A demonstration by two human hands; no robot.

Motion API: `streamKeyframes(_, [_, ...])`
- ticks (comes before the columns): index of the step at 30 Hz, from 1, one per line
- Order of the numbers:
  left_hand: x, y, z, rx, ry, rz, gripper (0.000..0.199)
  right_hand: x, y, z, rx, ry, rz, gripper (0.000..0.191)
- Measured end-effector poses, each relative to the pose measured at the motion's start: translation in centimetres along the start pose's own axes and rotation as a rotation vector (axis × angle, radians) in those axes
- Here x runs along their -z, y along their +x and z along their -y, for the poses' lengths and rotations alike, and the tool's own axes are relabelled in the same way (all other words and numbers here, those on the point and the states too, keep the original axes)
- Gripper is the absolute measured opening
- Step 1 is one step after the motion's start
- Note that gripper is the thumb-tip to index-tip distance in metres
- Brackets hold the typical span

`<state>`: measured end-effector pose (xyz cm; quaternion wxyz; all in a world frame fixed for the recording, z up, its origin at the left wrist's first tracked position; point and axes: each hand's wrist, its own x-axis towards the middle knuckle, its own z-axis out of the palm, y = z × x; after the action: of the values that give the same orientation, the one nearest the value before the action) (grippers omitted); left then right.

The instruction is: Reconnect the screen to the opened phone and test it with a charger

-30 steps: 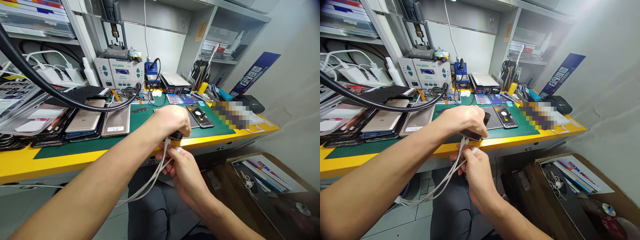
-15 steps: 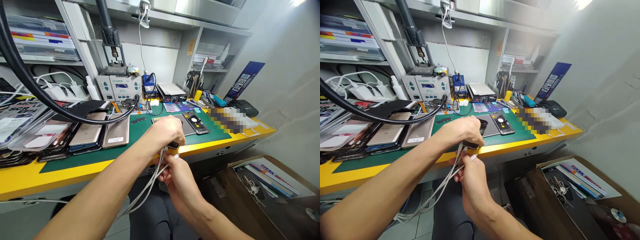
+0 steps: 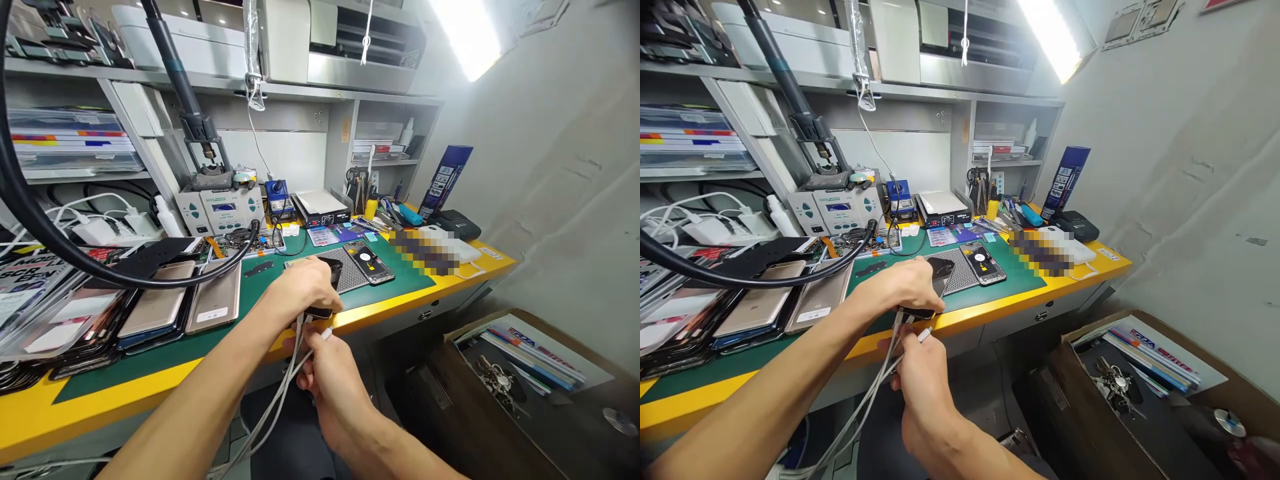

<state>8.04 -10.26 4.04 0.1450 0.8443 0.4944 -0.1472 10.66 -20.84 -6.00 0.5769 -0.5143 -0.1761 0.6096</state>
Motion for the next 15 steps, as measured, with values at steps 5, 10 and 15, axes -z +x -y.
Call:
streamKeyframes(5, [-0.9, 0.5, 0.5, 0.062, -0.022, -0.121, 0.039, 1.0, -0.8, 0.4, -0.048, -0.049, 0.099, 0.023])
streamKeyframes(10, [-2.0, 0.0, 1.0, 0.082, -0.049, -0.223, 0.050, 2.6, -1.1, -0.5, -0.037, -0.139, 0.166, 0.035])
streamKeyframes(15, [-3.1, -1.1, 1.2, 0.136, -0.101, -0.303, 0.070, 3.7, 0.1, -1.6, -0.011, -0.180, 0.251, 0.040])
